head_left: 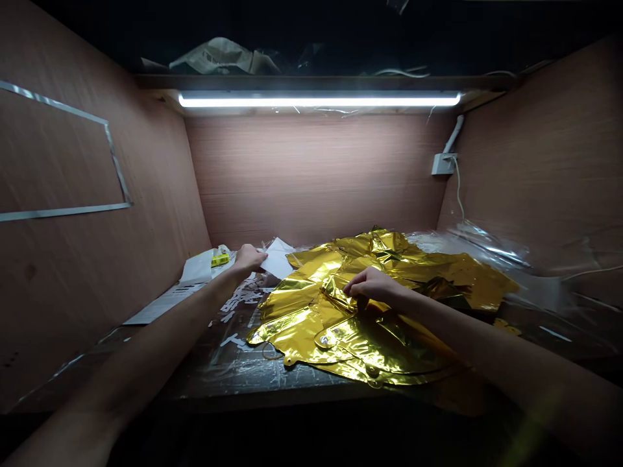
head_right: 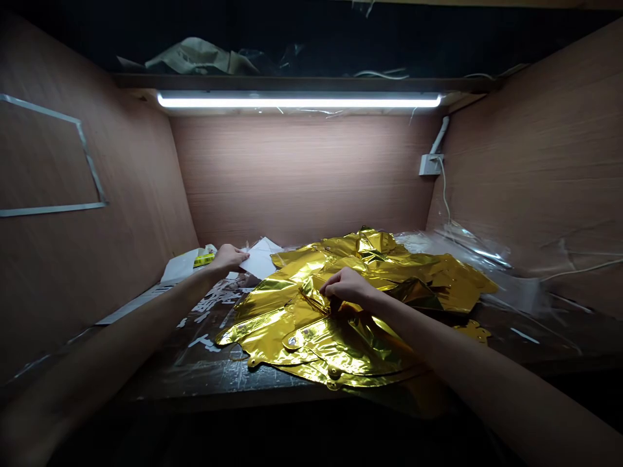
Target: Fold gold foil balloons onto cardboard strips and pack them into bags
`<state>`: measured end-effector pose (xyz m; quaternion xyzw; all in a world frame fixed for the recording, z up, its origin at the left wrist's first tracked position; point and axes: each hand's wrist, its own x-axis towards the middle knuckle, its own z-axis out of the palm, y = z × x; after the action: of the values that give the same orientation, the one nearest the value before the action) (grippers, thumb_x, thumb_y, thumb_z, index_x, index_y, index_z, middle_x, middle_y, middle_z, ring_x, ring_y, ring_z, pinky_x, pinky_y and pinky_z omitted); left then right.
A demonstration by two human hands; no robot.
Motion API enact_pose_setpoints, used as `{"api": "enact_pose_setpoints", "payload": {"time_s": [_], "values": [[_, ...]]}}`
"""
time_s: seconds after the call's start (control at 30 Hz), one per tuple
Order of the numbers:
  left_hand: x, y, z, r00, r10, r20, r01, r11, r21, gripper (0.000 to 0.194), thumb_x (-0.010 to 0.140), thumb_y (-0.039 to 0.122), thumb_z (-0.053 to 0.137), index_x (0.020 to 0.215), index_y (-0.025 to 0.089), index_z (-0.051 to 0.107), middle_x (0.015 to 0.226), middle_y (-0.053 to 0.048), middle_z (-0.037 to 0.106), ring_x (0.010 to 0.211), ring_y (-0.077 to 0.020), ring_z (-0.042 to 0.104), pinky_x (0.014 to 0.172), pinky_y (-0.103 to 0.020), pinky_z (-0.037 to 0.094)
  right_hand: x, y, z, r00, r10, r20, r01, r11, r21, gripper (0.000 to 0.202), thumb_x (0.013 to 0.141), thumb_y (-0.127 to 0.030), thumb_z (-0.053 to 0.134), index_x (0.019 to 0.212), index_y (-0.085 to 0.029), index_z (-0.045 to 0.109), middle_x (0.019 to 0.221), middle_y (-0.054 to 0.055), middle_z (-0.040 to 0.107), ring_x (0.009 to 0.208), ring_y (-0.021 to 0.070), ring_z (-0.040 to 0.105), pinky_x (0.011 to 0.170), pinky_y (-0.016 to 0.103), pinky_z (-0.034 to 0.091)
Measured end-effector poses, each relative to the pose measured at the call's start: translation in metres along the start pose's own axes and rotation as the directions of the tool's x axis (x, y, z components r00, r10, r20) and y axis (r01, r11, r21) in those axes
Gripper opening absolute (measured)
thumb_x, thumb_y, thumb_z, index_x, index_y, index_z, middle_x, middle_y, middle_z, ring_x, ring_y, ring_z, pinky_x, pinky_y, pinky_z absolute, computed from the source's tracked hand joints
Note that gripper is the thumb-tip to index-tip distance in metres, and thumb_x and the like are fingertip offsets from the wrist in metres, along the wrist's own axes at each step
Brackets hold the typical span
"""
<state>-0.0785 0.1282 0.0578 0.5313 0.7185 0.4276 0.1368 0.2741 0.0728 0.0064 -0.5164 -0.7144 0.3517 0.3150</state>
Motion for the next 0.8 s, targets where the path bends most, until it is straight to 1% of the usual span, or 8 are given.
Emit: {"api": "enact_pose_setpoints", "payload": {"time_s": [0.2,0.3,0.37,0.53,0.6,0.67,0.73,0.8], "values": [[0.009,-0.002,-0.022,0.988,0.036,-0.147,-0.033,0.999,0.024,0.018,0.075,0.022,0.079,0.09,0.011,0.08,0.083,-0.01,0.078,0.076,-0.0213,0.072,0.062,-0.025,0.052,0.002,0.01,0.003,0.997,-0.065,0.03,0.067,0.996,-0.062,0.025,0.068,-0.018,0.068,0.086,-0.018,0.085,0.077,0.007,0.078,0.064,0.0146,0.065,0.059,0.023,0.051],[0.009,-0.006,-0.03,0.987,0.031,-0.159,-0.02,0.997,0.069,0.021,0.075,0.02,0.078,0.094,0.01,0.08,0.085,-0.01,0.078,0.076,-0.0205,0.071,0.063,-0.024,0.051,0.0,0.007,0.004,0.998,-0.064,0.03,0.066,0.994,-0.089,0.025,0.068,-0.018,0.068,0.087,-0.018,0.085,0.078,0.006,0.078,0.064,0.0145,0.065,0.059,0.023,0.05],[0.007,-0.008,-0.029,0.994,0.024,-0.109,-0.012,0.993,0.114,0.02,0.073,0.019,0.08,0.091,0.01,0.08,0.08,-0.01,0.077,0.071,-0.0209,0.071,0.062,-0.026,0.052,-0.003,0.003,0.004,0.997,-0.07,0.024,0.072,0.991,-0.11,0.025,0.068,-0.018,0.068,0.086,-0.019,0.086,0.079,0.005,0.079,0.066,0.0149,0.066,0.06,0.023,0.05],[0.003,-0.011,-0.021,0.993,-0.036,0.109,0.005,0.962,0.273,0.017,0.063,0.02,0.088,0.072,0.011,0.077,0.063,-0.011,0.072,0.063,-0.0249,0.071,0.06,-0.03,0.055,-0.009,0.001,0.005,0.995,-0.089,0.044,0.094,0.986,-0.134,0.026,0.069,-0.019,0.067,0.087,-0.02,0.086,0.082,0.005,0.08,0.072,0.0165,0.068,0.065,0.023,0.049],[0.005,-0.011,-0.022,0.993,-0.044,0.111,0.001,0.934,0.358,0.021,0.062,0.025,0.089,0.072,0.012,0.077,0.066,-0.014,0.073,0.073,-0.0311,0.074,0.066,-0.035,0.057,-0.01,0.003,0.005,0.994,-0.1,0.047,0.105,0.985,-0.137,0.026,0.069,-0.02,0.067,0.088,-0.02,0.086,0.083,0.005,0.08,0.073,0.0167,0.068,0.065,0.024,0.05],[0.008,-0.011,-0.026,0.999,-0.016,0.05,-0.008,0.896,0.444,0.028,0.064,0.033,0.088,0.079,0.011,0.077,0.079,-0.022,0.075,0.093,-0.041,0.073,0.075,-0.045,0.056,-0.01,0.004,0.005,0.994,-0.103,0.045,0.109,0.983,-0.149,0.027,0.069,-0.02,0.067,0.088,-0.02,0.086,0.081,0.004,0.079,0.07,0.0163,0.067,0.064,0.024,0.049],[0.01,-0.011,-0.031,0.999,0.037,-0.021,-0.021,0.858,0.513,0.04,0.07,0.041,0.083,0.092,0.008,0.077,0.101,-0.032,0.073,0.114,-0.0512,0.064,0.086,-0.056,0.052,-0.011,0.004,0.004,0.994,-0.097,0.046,0.103,0.982,-0.158,0.027,0.069,-0.021,0.067,0.089,-0.02,0.086,0.076,0.004,0.078,0.066,0.0157,0.065,0.061,0.024,0.048],[0.008,-0.012,-0.032,0.992,0.114,-0.054,-0.064,0.824,0.563,0.054,0.079,0.044,0.074,0.115,0.003,0.072,0.129,-0.04,0.06,0.133,-0.0579,0.045,0.097,-0.068,0.04,-0.012,0.003,0.005,0.994,-0.098,0.049,0.104,0.982,-0.155,0.027,0.069,-0.021,0.067,0.088,-0.019,0.086,0.075,0.004,0.078,0.065,0.0155,0.065,0.06,0.023,0.048]]}}
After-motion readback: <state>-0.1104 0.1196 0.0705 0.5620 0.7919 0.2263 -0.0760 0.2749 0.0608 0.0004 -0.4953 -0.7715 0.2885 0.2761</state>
